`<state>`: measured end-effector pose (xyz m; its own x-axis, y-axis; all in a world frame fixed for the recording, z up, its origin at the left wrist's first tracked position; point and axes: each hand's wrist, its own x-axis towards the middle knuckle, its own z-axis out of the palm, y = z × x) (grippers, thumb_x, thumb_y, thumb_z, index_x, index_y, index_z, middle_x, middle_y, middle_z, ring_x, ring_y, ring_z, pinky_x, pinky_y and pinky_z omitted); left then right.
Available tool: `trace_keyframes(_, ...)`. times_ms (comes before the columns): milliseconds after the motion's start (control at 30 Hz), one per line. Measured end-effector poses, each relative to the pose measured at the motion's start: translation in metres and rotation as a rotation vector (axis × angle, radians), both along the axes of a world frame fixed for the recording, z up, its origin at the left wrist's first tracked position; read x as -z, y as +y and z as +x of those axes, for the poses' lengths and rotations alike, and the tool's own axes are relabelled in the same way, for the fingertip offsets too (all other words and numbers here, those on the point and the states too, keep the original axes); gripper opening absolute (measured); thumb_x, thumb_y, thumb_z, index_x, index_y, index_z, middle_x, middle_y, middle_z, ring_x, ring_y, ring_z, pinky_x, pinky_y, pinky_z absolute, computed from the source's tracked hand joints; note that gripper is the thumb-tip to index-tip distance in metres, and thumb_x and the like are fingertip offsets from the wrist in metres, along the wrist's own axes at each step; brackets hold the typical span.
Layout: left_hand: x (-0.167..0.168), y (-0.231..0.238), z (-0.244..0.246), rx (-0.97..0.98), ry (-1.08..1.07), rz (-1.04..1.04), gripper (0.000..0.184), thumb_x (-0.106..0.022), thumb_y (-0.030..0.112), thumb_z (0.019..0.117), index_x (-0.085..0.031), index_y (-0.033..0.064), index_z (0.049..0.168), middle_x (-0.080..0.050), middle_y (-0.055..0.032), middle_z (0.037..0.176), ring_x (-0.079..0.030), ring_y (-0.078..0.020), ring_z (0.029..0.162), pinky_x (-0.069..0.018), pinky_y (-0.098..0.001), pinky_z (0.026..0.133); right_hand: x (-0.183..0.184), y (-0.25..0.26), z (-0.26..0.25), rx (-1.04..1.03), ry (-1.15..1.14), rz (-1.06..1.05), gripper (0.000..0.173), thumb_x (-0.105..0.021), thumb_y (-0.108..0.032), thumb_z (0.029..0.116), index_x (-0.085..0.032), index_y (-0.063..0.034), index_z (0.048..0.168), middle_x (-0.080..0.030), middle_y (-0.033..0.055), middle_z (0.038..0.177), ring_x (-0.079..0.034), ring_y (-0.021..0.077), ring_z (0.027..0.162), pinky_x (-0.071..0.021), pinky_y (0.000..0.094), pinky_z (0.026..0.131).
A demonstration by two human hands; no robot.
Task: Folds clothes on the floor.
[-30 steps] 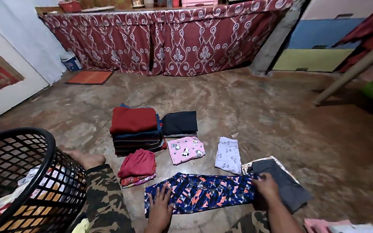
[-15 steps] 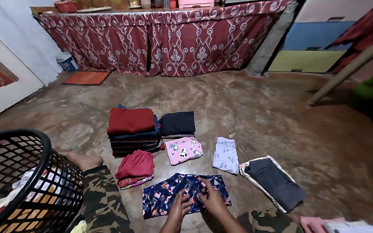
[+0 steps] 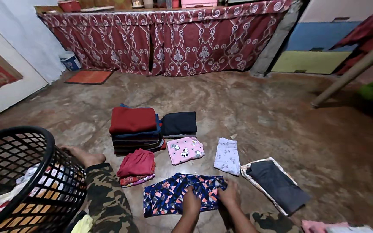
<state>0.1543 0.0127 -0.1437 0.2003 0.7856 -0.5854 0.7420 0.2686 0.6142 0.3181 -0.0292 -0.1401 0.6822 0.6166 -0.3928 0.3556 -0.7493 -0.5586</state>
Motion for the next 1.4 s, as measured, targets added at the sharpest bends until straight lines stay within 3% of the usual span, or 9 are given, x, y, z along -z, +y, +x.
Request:
trace_keyframes(133,0.007,-0.01,-0.007,0.034,-0.027,0.075,0.064,-0.064,0.014,0.0952,-0.039,0.0109,0.154,-0.067,-0.0195,0.123,-0.067,-0.0353,0.113,-0.0537,-0.056,0.098,0.012,0.002,0.011,0.048,0.044,-0.187,0.072,-0.082,-0.033,0.0844,-0.052,-0.0063,0.144,-0.055,0.0262,0.141,-0.052,0.0453,0.132,-0.0458,0.0642,0.102)
trace_keyframes(333,-0.004,-0.005,-0.064,0.036,-0.173,0.115,0.054,-0.066,0.022,0.0975,-0.05,0.0031,0.146,-0.059,-0.0204,0.139,-0.06,-0.0325,0.126,-0.0487,-0.0499,0.108,0.027,0.003,0.02,-0.01,0.213,-0.097,0.038,-0.081,-0.023,0.0856,-0.072,-0.0016,0.116,-0.069,0.0257,0.115,-0.064,0.0428,0.112,-0.0492,0.0621,0.096)
trace_keyframes(467,-0.039,0.006,-0.114,-0.069,-0.216,0.097,0.043,-0.06,0.022,0.1026,-0.056,0.0018,0.14,-0.062,-0.0192,0.134,-0.064,-0.03,0.119,-0.0514,-0.0483,0.104,-0.003,0.0,0.033,0.025,0.205,0.068,0.032,-0.08,-0.015,0.087,-0.071,0.002,0.112,-0.069,0.0274,0.109,-0.065,0.0437,0.105,-0.0498,0.0639,0.092)
trace_keyframes(633,-0.029,0.002,-0.139,-0.438,-0.557,-0.095,0.039,-0.04,0.024,0.112,-0.055,-0.0034,0.134,-0.067,-0.0181,0.116,-0.07,-0.0236,0.094,-0.0583,-0.04,0.084,-0.055,-0.006,0.019,-0.062,0.202,0.292,0.026,-0.08,-0.008,0.0851,-0.066,0.0032,0.105,-0.068,0.0238,0.1,-0.067,0.0372,0.092,-0.0539,0.0589,0.081)
trace_keyframes(867,-0.018,0.014,-0.128,-0.551,-0.697,-0.202,0.074,-0.01,0.051,0.1107,-0.048,-0.0031,0.143,-0.064,-0.0237,0.129,-0.069,-0.0326,0.106,-0.0552,-0.0483,0.092,-0.102,0.002,-0.103,-0.559,0.328,0.247,0.045,-0.071,-0.03,0.0962,-0.06,-0.001,0.129,-0.067,0.0198,0.119,-0.068,0.032,0.1,-0.055,0.0514,0.091)
trace_keyframes(967,0.001,0.021,-0.133,-0.53,-0.611,-0.109,0.067,-0.025,0.049,0.1112,-0.054,-0.006,0.138,-0.063,-0.0259,0.128,-0.063,-0.0341,0.116,-0.0505,-0.0527,0.101,-0.085,-0.002,-0.126,-0.656,0.376,0.198,0.051,-0.066,-0.034,0.0986,-0.057,-0.0025,0.137,-0.064,0.0193,0.129,-0.067,0.0324,0.108,-0.0535,0.0518,0.097)
trace_keyframes(1100,0.008,0.026,-0.135,-0.388,-0.391,0.038,0.033,-0.056,0.021,0.1054,-0.062,-0.0037,0.126,-0.069,-0.0229,0.115,-0.068,-0.0316,0.106,-0.0531,-0.0506,0.097,-0.055,-0.014,-0.117,-0.746,0.425,0.046,0.038,-0.063,-0.032,0.1007,-0.065,-0.0034,0.127,-0.07,0.0174,0.114,-0.07,0.0311,0.101,-0.0559,0.0526,0.093)
trace_keyframes(1267,-0.001,0.026,-0.139,-0.33,-0.2,0.234,0.035,-0.052,0.014,0.1065,-0.057,0.0007,0.139,-0.071,-0.0213,0.113,-0.07,-0.0324,0.103,-0.0537,-0.0511,0.096,-0.026,-0.024,-0.091,-0.618,0.399,-0.03,0.034,-0.063,-0.027,0.1006,-0.066,-0.0036,0.125,-0.072,0.0165,0.108,-0.071,0.0304,0.097,-0.0563,0.052,0.091)
trace_keyframes(1400,-0.02,0.014,-0.125,-0.132,-0.002,0.521,0.045,-0.054,0.018,0.1038,-0.053,0.0027,0.146,-0.055,-0.0193,0.145,-0.053,-0.0369,0.135,-0.0402,-0.0539,0.115,-0.024,-0.013,-0.084,-0.539,0.226,0.03,0.032,-0.064,-0.024,0.0987,-0.068,-0.0035,0.123,-0.068,0.0186,0.12,-0.064,0.0345,0.115,-0.0493,0.054,0.102)
